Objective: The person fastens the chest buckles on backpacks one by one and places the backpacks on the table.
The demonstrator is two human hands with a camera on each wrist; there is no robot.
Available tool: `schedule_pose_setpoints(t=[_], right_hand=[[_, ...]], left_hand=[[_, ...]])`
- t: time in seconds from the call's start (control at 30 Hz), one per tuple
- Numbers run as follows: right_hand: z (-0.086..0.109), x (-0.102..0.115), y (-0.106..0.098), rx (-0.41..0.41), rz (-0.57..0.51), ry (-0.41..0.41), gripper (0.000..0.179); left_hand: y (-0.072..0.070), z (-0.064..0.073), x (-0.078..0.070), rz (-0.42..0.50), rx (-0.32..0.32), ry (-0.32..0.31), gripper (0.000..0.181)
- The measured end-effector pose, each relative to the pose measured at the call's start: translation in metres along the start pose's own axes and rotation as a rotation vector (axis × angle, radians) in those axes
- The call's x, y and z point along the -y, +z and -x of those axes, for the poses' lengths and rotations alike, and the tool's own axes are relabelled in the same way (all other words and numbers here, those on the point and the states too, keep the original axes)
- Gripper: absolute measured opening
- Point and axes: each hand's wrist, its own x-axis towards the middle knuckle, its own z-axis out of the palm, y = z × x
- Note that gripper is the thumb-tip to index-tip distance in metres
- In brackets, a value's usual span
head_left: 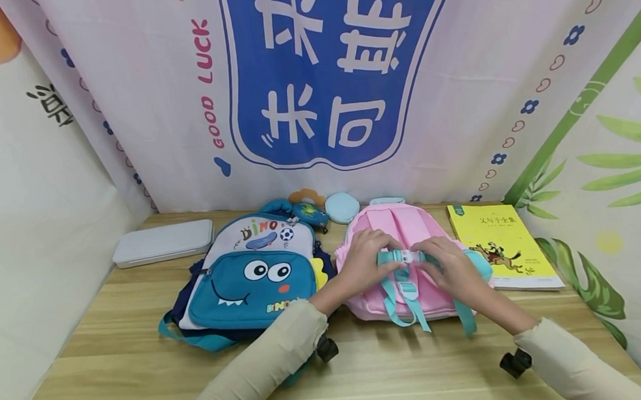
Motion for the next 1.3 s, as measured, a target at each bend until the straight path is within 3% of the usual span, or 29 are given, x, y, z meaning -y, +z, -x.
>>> schedule_pose_setpoints(t=[0.67,1.3], right_hand=[[-0.012,-0.005,-0.010,-0.022,0.044,-0.107,0.037],[-0.016,-0.003,-0.007,-0.034,-0.002,-0.109,0.037]], left_hand=[[0.000,-0.005,-0.001,-0.074,0.064,-0.019,0.026],[-0.001,-0.009,-0.005,-0.069,0.061,-0.040,0.028]])
